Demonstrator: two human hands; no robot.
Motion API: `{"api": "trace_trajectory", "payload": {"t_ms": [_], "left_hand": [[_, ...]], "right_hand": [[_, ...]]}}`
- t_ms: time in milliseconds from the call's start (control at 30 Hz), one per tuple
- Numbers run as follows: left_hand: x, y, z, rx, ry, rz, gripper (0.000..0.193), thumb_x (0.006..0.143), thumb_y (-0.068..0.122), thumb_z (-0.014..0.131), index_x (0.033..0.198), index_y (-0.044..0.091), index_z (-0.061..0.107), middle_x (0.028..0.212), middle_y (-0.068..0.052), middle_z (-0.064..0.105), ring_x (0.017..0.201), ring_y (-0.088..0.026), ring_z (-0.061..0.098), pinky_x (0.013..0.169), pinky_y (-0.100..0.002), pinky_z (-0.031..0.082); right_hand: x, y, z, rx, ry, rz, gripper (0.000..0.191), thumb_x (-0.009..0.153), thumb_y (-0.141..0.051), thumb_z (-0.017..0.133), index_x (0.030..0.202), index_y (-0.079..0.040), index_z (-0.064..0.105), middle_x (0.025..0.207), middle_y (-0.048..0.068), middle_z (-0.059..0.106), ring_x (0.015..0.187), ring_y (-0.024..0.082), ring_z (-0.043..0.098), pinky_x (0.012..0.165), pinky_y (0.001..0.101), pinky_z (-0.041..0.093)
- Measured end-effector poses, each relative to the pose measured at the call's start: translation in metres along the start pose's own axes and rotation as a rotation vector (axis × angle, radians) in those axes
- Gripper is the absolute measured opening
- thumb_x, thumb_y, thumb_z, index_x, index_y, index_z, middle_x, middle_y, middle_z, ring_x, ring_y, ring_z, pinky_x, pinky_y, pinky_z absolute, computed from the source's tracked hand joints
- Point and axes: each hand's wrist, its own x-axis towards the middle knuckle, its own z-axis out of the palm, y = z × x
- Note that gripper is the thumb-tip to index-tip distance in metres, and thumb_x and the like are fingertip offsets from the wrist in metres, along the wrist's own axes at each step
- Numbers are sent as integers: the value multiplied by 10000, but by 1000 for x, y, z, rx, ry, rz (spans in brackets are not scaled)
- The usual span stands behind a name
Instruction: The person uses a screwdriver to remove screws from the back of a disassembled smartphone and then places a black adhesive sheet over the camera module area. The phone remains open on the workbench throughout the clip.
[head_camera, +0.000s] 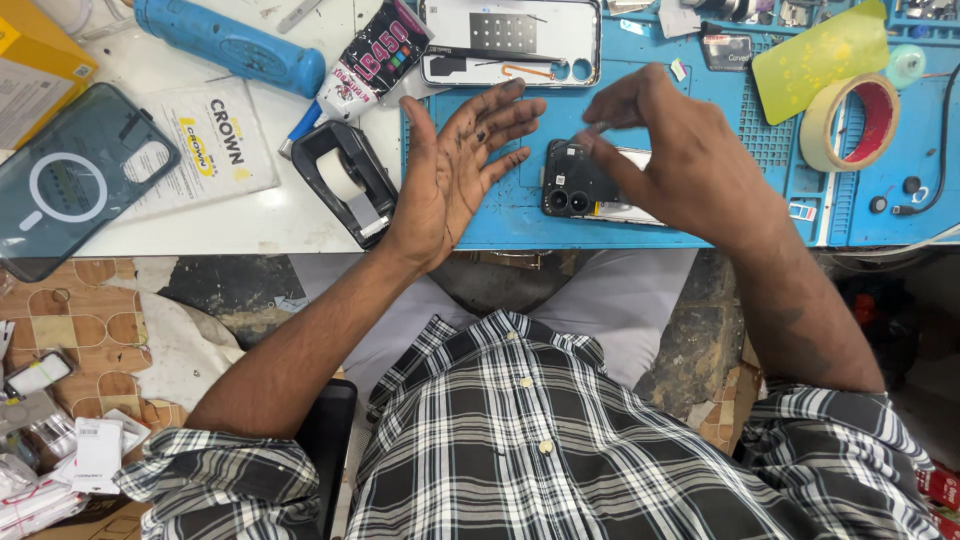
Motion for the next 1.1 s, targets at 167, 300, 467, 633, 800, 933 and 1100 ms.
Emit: {"api": "trace_trajectory", "payload": {"t_ms": [167,300,467,633,800,933,1100], "left_hand": [[0,-3,0,107,2,52,1019,1005,802,108,1616,26,361,1610,-201,492,1559,-311,432,1348,-482,327],[-2,-3,5,243,0,95,1023,1013,807,101,1597,18,388,1587,-194,521,1550,-293,442,1346,-467,308],[-8,0,18,456,-21,170,852,1099,719,242,1580,33,400,1567,-150,540,1549,-272,470,1345,-433,326],[-10,-3,34,1029,25,205,449,1093,311,559,1451,40,539,1455,-155,593,1448,-329,497,1224,-459,424],[-10,-5,36,1143,-44,243,374,1092,133,556,1442,14,500,1456,-165,582,1490,-362,430,1220,-490,432],[-10,-4,36,1156,-70,214,401,1085,92,522,1471,2,463,1459,-179,582,1517,-363,394,1202,-485,445],[-8,-1,37,1188,-88,208,449,1051,40,498,1491,-6,421,1433,-179,606,1531,-362,374,1210,-493,433]], "right_hand": [[-2,0,3,47,1,-42,355,1019,-18,725,1184,59,421,1223,202,686,1160,336,734,957,394,618],[-6,2,6,120,23,5,375,1013,57,699,1221,57,387,1239,201,679,1158,315,743,958,361,640],[-13,9,4,141,145,-4,386,1059,104,687,1249,36,358,1248,195,666,1210,275,736,985,331,664],[-15,17,10,148,151,1,378,1064,106,695,1243,40,368,1169,192,654,1174,246,733,1006,332,667],[-16,20,14,144,144,16,392,1050,108,696,1264,32,377,1196,184,662,1201,260,738,981,330,661],[-14,19,12,133,120,-24,389,1039,92,705,1253,27,387,1225,183,673,1200,275,738,1004,348,655],[-10,18,3,15,22,-109,378,974,60,726,1223,30,443,1240,169,706,1132,318,733,909,386,616]]}}
